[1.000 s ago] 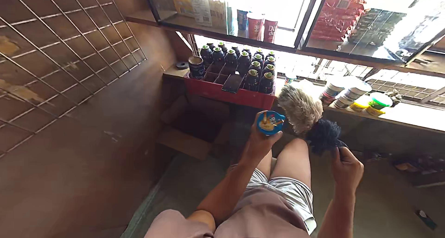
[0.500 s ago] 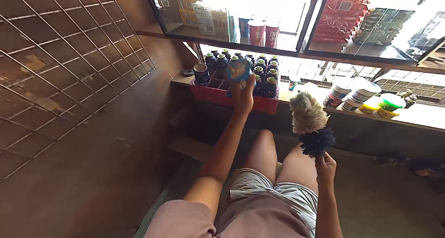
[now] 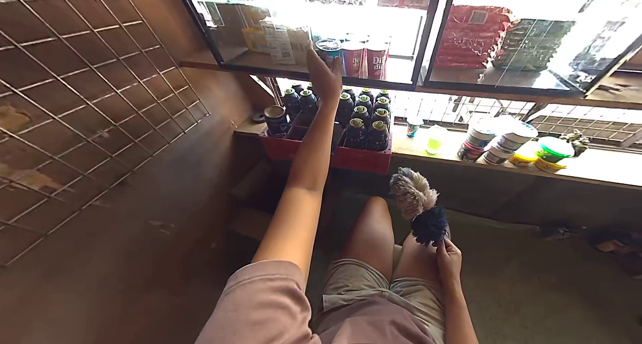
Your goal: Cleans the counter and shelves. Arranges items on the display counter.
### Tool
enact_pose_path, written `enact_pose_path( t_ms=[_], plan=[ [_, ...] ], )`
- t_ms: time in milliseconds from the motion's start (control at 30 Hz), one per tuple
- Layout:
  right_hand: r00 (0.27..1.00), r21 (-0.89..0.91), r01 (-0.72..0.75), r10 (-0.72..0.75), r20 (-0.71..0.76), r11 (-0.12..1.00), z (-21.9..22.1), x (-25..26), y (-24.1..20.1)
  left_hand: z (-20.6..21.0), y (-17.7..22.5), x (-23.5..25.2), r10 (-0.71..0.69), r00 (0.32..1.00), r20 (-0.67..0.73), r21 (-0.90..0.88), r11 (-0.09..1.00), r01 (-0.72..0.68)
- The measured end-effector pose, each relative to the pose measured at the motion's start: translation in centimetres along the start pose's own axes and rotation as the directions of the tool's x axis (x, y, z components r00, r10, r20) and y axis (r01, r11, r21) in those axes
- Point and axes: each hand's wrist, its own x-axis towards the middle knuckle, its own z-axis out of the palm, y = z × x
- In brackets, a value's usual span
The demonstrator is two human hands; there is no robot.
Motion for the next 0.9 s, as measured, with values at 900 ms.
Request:
enact_pose_path(
  t_ms=[900],
  plan=[
    [0.994,-0.307,0.065,-0.034,0.106,0.949,0.2,-0.2,0.3,-2.5,-3.4,2.2,0.344,0.902,0.259,0.408,0.808,-0.425]
  ],
)
